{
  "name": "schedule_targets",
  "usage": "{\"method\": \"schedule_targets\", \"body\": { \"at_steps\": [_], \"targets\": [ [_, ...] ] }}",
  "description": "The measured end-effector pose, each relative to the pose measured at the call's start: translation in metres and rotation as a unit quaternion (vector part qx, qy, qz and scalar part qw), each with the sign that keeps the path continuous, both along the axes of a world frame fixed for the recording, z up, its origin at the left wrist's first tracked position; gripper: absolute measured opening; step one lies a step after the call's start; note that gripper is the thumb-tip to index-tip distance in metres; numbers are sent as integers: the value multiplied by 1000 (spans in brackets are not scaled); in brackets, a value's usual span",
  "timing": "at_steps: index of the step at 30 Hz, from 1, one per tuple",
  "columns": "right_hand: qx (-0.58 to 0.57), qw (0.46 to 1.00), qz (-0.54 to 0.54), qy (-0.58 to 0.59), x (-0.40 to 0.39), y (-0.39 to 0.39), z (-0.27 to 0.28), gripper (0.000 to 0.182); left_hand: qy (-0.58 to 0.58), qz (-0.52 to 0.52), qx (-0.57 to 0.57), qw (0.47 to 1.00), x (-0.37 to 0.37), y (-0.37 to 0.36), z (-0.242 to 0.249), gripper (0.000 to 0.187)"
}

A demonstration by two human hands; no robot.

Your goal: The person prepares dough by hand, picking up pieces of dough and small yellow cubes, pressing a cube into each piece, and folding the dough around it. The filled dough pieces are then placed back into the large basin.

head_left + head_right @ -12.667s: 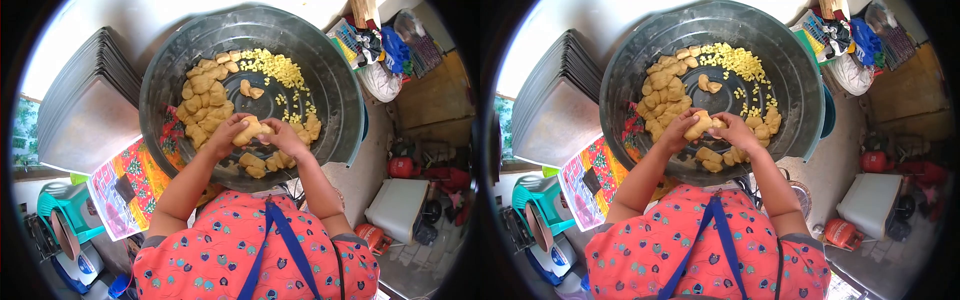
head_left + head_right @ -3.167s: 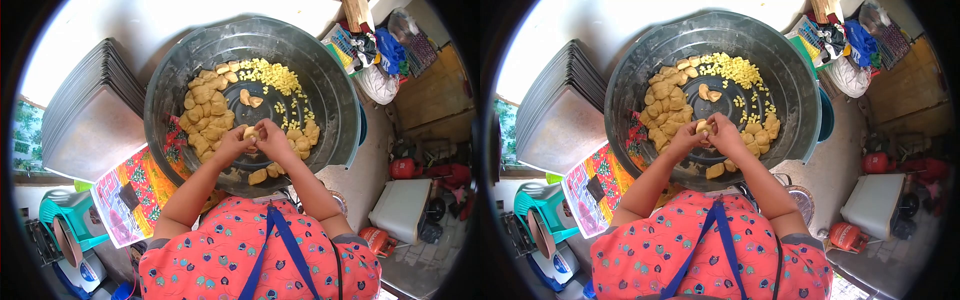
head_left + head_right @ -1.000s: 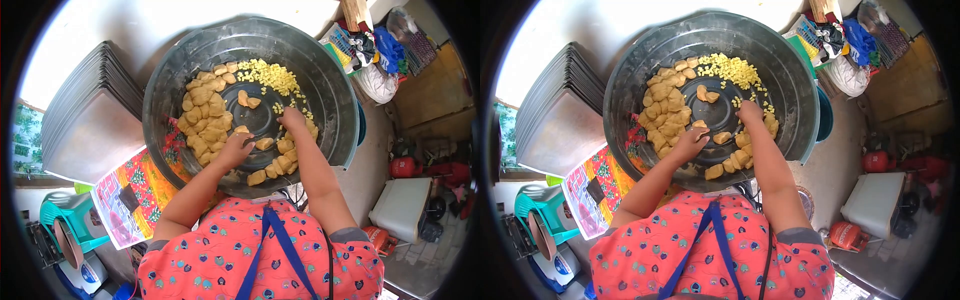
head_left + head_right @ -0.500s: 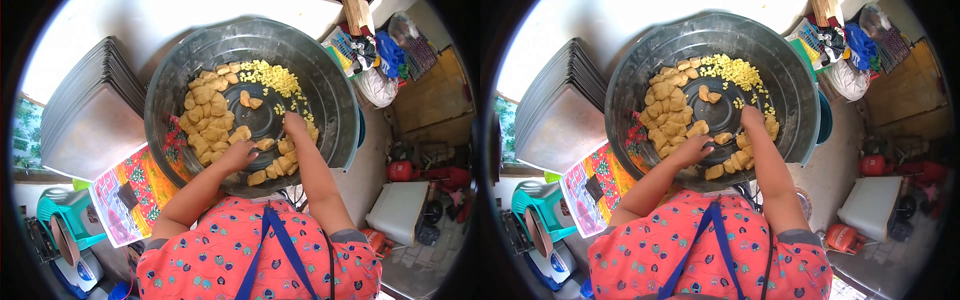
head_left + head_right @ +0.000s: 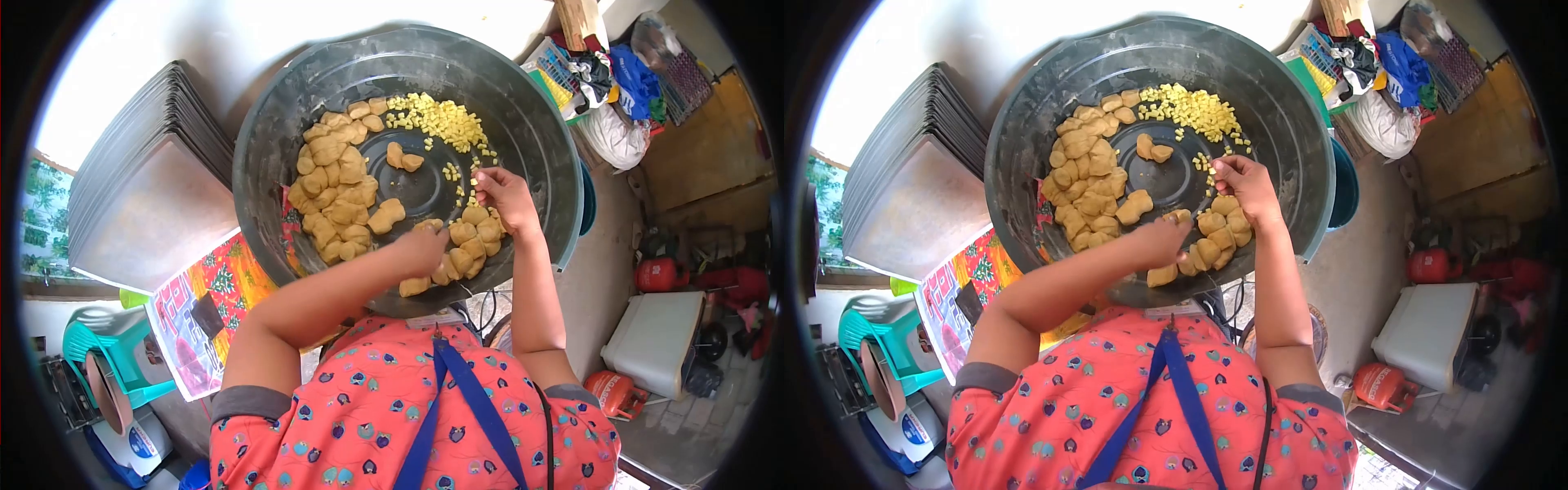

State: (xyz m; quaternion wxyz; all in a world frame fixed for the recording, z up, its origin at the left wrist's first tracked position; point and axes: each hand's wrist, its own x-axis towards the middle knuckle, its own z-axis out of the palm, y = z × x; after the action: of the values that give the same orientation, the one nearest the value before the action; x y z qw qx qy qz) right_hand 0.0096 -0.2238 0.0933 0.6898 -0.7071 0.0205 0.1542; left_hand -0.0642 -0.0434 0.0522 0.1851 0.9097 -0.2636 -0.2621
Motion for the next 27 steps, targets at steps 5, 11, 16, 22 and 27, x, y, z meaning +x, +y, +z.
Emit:
{"method": "schedule_targets", "body": {
  "at_steps": [5,11,16,22,27],
  "targets": [
    [142,988,-23,51,-4,-8,-23,14,-79,20,-34,996,26,3,-61,58],
    [115,988,-25,97,-18,-4,-31,15,-110,178,-222,952,37,10,-98,32],
    [118,988,8,97,-17,7,-30,18,152,354,-452,804,41,44,-34,22],
    [229,966,56,110,-16,48,-25,24,105,408,-511,749,45,68,-9,23],
    [245,963,22,112,-16,72,-62,22,225,429,-592,644,44,56,-32,21]
  ]
}}
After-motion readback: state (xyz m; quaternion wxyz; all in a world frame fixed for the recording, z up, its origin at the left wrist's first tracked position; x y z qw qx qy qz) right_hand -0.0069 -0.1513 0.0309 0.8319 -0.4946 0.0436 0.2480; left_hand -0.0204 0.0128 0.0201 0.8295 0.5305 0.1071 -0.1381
